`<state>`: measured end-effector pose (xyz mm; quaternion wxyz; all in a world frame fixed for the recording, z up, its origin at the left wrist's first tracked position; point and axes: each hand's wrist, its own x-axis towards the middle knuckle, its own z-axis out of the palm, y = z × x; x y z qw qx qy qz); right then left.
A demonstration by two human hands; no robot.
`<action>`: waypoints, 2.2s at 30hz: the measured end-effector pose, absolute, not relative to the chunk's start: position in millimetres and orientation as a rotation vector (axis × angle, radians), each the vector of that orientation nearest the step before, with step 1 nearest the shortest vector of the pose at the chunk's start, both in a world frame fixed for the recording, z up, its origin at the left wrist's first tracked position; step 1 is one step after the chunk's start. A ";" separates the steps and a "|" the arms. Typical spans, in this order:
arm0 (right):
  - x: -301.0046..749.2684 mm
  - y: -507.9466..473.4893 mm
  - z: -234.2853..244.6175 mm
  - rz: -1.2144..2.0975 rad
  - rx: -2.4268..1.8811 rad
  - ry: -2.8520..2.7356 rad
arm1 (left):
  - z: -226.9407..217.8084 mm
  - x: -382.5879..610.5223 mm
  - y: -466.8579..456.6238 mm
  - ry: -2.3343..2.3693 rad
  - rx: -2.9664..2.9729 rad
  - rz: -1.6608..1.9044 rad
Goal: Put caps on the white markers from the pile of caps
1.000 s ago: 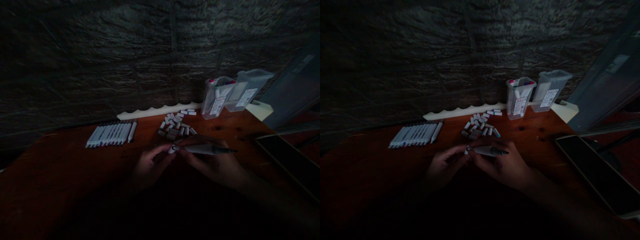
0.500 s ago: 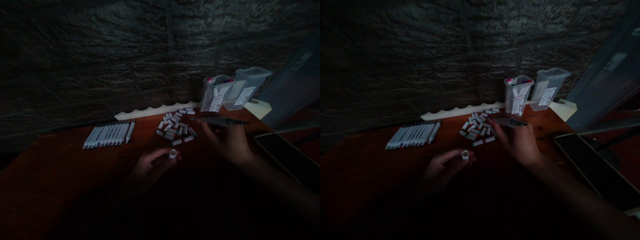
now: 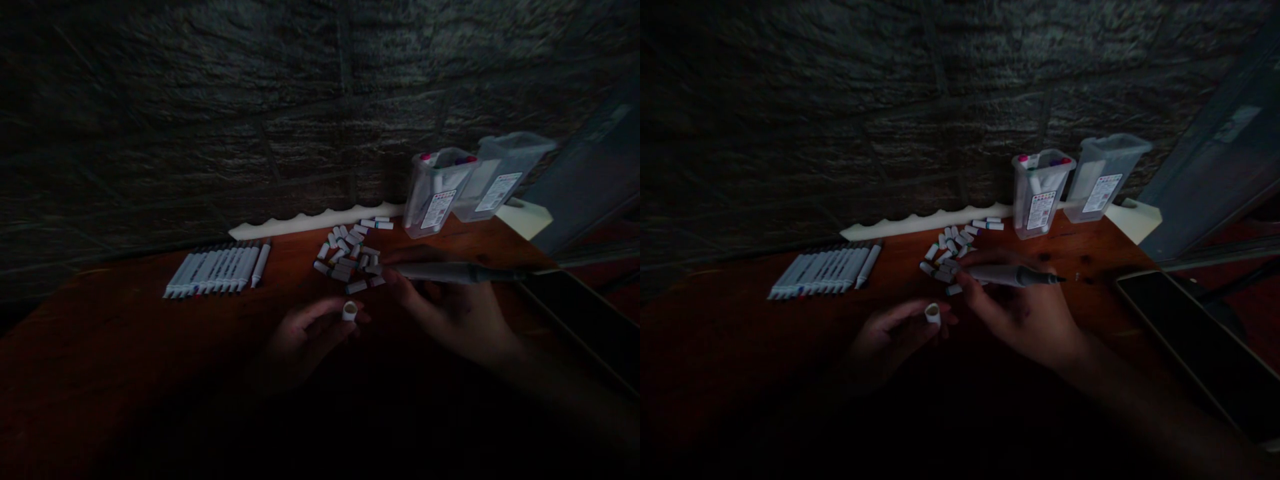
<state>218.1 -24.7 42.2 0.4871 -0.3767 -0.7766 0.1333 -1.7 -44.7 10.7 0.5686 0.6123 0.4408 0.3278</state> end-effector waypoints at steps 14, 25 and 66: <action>209.9 -38.2 39.1 0.546 -0.749 -2.120 | 4.9 0.1 -40.9 1.134 1.563 0.825; 239.1 -1.3 44.2 -0.003 -1.194 -1.874 | 11.6 1.9 -48.8 1.088 1.418 0.805; 236.3 15.3 41.5 0.563 -1.129 -1.341 | 20.9 9.0 5.0 1.544 2.355 0.681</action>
